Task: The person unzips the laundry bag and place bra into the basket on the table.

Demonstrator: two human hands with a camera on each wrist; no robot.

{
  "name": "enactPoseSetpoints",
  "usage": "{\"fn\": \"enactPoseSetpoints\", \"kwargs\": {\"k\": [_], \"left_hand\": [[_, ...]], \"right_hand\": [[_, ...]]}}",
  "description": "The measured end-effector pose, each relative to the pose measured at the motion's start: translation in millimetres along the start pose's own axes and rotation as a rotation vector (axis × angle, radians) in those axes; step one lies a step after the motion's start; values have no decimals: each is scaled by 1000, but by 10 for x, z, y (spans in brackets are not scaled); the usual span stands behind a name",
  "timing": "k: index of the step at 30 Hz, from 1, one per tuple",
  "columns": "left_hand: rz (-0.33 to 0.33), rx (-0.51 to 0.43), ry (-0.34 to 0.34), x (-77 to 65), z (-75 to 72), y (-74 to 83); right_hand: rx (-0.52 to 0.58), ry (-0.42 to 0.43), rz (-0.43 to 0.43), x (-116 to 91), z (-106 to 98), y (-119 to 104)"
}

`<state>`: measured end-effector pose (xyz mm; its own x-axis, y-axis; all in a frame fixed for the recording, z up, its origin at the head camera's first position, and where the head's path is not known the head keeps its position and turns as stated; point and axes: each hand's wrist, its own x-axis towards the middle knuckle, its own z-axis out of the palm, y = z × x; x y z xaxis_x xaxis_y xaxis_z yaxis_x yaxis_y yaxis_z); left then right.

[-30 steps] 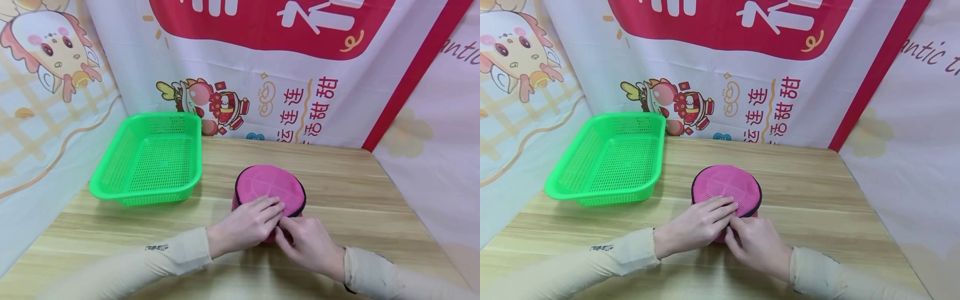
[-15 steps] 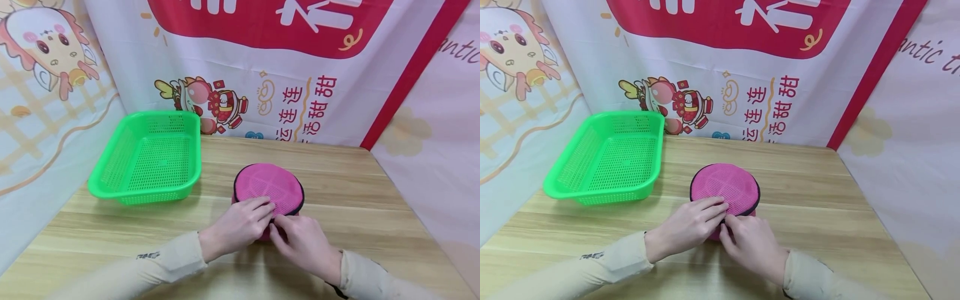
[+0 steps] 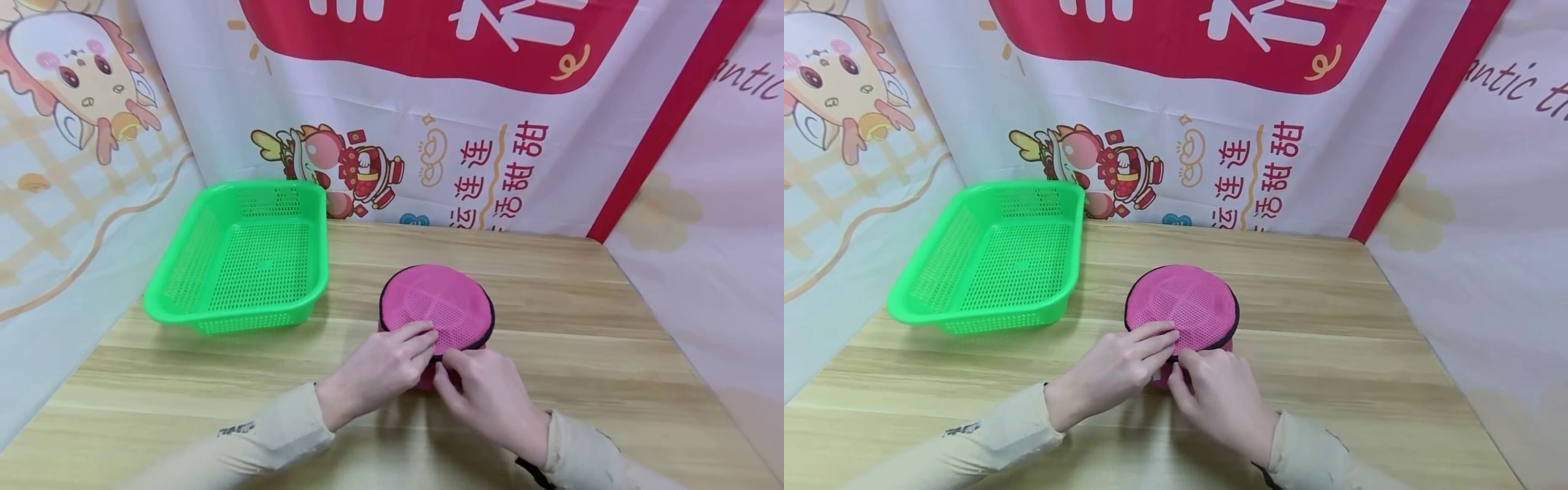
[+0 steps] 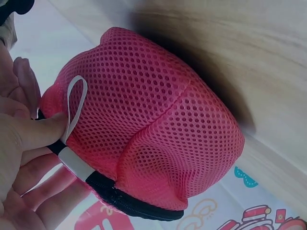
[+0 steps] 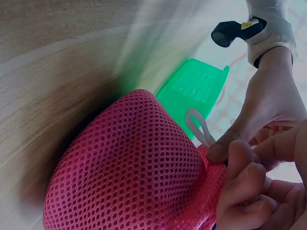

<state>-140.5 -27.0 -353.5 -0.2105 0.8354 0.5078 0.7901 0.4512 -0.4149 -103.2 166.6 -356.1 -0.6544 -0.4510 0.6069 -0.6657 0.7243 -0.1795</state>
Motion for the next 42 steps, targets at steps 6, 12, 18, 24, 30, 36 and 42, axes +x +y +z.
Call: {"fn": "enactPoseSetpoints", "kwargs": {"k": [6,12,18,24,30,36,42], "left_hand": [[5,0,29,-17,13,-9],[27,-7,53,-43,5,-35],[23,-13,62,-51,3,-39],[-4,-42,47,-36,-40,22],[-112,-147,35,17,-66,74],[-194,-211,45,36,-96,118],[-264,-226,53,50,-155,125]], "right_hand": [[1,6,-7,-7,1,22],[22,22,-39,-39,-4,65],[50,45,-34,-60,-12,103],[99,33,5,-72,-38,93],[114,20,22,-62,-66,71],[113,34,22,-43,-73,56],[110,53,42,-31,-91,41]]}}
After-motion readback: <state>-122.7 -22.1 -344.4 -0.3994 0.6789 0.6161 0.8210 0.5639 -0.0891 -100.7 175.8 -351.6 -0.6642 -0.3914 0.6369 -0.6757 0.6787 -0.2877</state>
